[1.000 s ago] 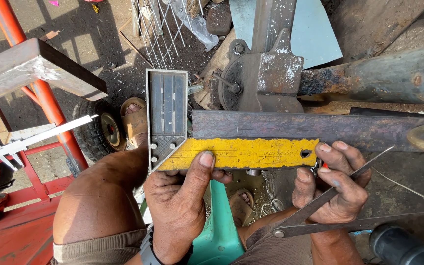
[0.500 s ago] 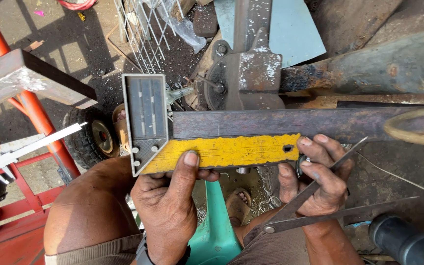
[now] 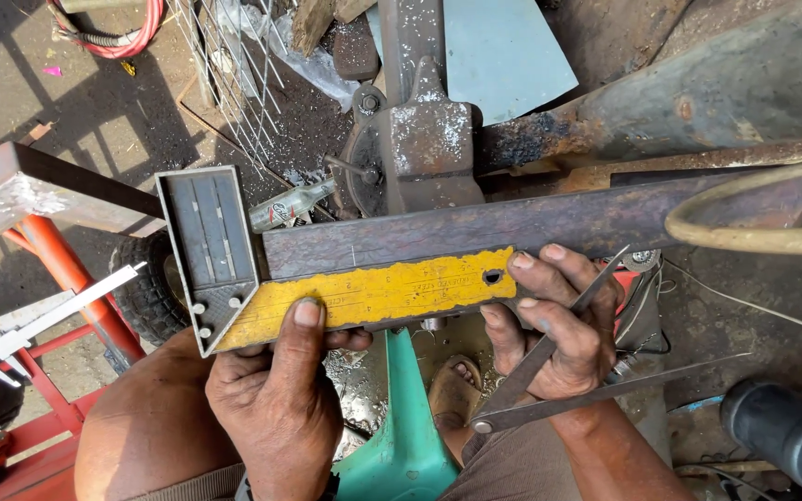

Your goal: The person measures a metal bar clamped in a vise using a vernier caliper and a scriber. They then use a yellow try square to mark lines on the metal bar with the scriber.

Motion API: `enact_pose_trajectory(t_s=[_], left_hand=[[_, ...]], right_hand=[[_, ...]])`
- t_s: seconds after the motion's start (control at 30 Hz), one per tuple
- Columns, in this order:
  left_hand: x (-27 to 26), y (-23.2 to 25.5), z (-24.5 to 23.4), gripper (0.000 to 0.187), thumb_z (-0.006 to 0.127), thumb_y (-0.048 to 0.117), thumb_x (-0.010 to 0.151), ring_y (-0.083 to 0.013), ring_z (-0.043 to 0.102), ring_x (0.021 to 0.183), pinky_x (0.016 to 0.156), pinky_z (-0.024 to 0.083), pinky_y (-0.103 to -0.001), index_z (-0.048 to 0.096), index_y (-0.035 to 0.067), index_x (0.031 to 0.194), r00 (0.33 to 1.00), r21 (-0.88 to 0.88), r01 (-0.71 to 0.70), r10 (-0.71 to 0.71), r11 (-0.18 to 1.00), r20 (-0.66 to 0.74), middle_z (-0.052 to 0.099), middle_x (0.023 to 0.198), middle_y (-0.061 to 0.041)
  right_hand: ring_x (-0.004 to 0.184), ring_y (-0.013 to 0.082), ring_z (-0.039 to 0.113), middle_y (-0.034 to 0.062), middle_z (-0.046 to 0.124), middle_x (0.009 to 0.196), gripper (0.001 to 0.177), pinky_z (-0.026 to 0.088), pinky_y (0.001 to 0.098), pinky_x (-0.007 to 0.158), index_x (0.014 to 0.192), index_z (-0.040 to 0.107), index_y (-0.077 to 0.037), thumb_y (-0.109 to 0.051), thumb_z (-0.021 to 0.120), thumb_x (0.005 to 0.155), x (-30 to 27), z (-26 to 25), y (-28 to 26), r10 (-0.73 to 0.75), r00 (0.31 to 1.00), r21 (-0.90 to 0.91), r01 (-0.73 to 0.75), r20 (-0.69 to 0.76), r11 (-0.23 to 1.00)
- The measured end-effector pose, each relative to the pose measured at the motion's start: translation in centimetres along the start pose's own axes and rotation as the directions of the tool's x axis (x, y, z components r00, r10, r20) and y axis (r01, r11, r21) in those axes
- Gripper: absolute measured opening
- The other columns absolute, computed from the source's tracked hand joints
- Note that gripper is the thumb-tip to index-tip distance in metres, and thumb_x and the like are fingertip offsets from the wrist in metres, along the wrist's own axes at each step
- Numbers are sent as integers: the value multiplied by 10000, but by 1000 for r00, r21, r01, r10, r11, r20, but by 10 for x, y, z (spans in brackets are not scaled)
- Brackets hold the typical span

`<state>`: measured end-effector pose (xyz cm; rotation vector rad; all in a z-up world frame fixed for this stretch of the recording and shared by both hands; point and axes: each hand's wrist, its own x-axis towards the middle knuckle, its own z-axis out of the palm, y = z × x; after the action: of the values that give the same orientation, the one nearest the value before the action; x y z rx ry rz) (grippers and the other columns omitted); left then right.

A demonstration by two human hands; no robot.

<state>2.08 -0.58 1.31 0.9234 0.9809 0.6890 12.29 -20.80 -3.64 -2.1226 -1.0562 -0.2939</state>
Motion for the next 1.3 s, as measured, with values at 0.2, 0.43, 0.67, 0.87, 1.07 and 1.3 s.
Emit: enact_pose_trajectory(t_s=[0.2,0.43,0.67,0.87,1.07,1.3], left_hand=[[0,0,2,157,705,55,925,-237,628,542,474,641,-359,668,-71,1010,1000,-16,0,-1,1000,-10,704,896,-196],[0,-1,0,145,706,58,924,-260,673,598,479,654,-355,691,-54,1014,1000,-5,-3,3,1000,-8,733,960,-185],[0,0,1,165,705,66,922,-258,670,564,482,651,-359,685,-78,1000,1000,25,-7,7,1000,-1,718,885,-182],[0,6,5,150,707,73,927,-254,679,593,482,665,-354,686,-70,966,999,70,-32,31,997,7,706,848,-164],[1,9,5,159,707,99,932,-243,691,512,497,667,-351,716,-59,941,1000,120,-12,9,993,27,717,769,-133],[2,13,5,187,730,142,925,-222,694,500,492,637,-331,723,-43,951,997,78,56,-60,995,58,736,759,-118]], right_hand=[[1380,349,509,126,684,1296,372,499,514,1167,1169,411,-152,-196,744,1011,1,3,2,-21,999,-8,20,-38,1000],[1335,370,540,132,689,1272,356,530,526,1129,1147,403,-136,-194,729,1017,4,3,1,-49,997,-32,48,-54,998],[1317,383,559,134,691,1271,339,526,547,1121,1131,399,-130,-196,713,1024,8,2,-2,-61,997,-50,59,-46,997],[1359,370,529,146,679,1302,352,532,545,1147,1165,420,-128,-184,735,1017,10,-3,-5,-51,999,-31,50,-18,998],[1372,346,508,169,671,1318,325,498,521,1121,1173,425,-125,-201,709,1034,19,-8,-18,-111,994,-50,110,-23,993],[1226,346,677,109,738,1272,257,361,540,1178,1118,520,-132,-220,738,1015,43,2,-37,-226,970,-92,234,93,968]])
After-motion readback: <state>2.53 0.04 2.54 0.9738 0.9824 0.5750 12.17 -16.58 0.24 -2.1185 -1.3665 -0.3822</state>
